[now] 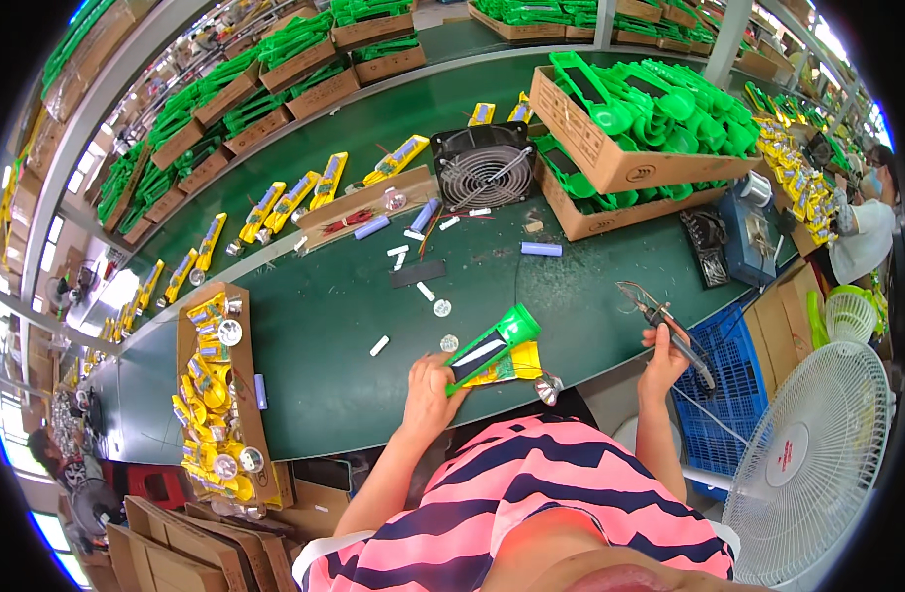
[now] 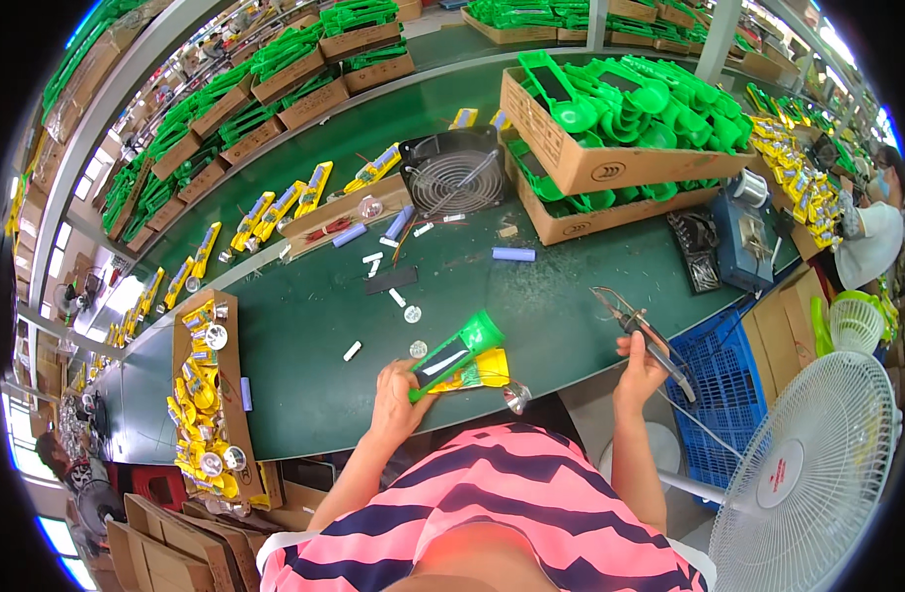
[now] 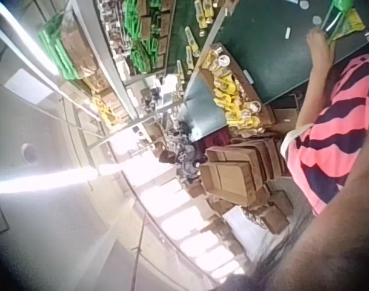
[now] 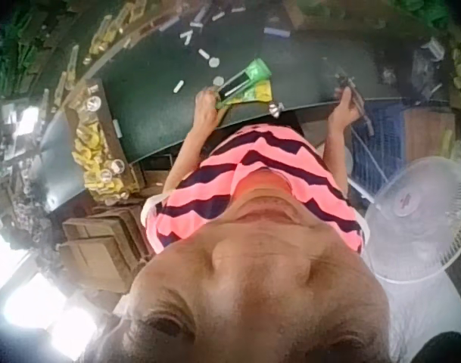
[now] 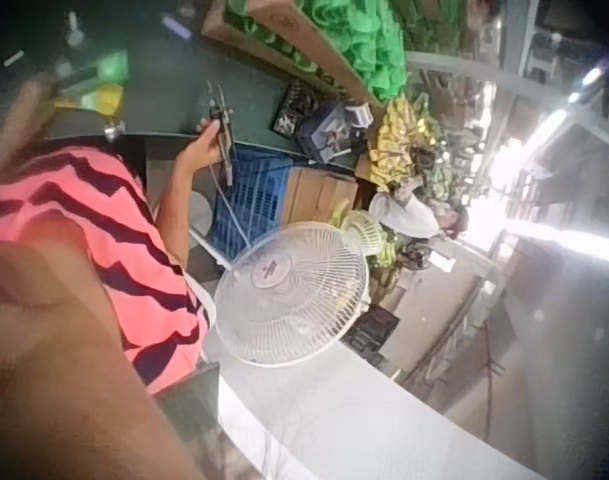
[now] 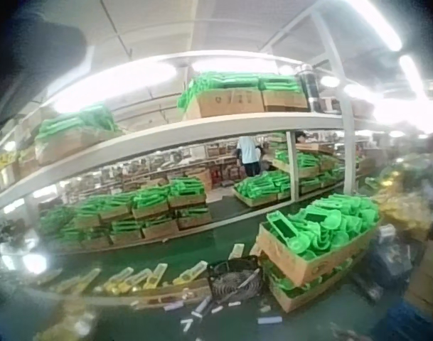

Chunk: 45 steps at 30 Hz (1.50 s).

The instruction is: The person solders wires and electronic components inside a green plastic light housing with a soldering iron.

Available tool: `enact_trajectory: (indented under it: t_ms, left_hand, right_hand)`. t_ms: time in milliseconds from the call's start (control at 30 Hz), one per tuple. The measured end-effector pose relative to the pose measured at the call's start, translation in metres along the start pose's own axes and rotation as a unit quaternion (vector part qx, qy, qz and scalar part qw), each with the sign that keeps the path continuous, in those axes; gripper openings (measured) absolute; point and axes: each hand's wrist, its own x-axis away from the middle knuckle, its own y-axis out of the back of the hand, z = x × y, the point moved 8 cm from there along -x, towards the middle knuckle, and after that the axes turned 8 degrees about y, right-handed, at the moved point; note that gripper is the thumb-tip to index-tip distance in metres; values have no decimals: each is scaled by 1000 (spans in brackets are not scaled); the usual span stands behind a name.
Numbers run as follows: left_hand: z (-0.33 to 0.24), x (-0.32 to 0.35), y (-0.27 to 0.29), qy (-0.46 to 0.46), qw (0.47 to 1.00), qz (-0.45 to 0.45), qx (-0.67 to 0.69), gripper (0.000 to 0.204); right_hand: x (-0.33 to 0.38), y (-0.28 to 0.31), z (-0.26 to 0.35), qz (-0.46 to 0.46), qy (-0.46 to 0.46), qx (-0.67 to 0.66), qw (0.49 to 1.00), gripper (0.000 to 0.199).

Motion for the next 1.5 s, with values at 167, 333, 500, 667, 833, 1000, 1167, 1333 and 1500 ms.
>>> enact_trajectory:
  t_ms: [167,333,500,667,833,1000,1167,1333,1500]
  left_hand:
    - [5,-39,44,-45,998,44,-4,42]
    - [22,-185,154,-64,985,-122,-109,43]
    - [98,-369,120,-6,985,-123,-125,39]
    - [191,-491,-4,156,965,-135,-160,49]
    - [244,-498,-95,307,933,68,-174,65]
    - [188,-525,-92,165,880,110,-431,63]
    - [131,-479,-139,135,954,234,-127,84]
    - [165,-469,-157,168,952,247,-72,84]
    - [124,-465,-52,70,985,142,-67,61]
  right_hand:
    - [-20,-5,-2,-26,7,44,999,19]
    - [-37,6,6,-69,-9,93,993,18]
    - [-42,-2,-3,-61,-11,100,993,19]
    - [-39,8,-31,-64,-79,4,995,23]
    - [-33,3,-51,-87,-172,-133,972,25]
    - [-36,17,-54,-68,-191,-168,965,25]
    - [-38,8,-55,-79,-190,-180,962,23]
    - [-36,-3,-52,-14,-156,-183,970,21]
    - [-37,-1,-56,-49,-124,-207,969,21]
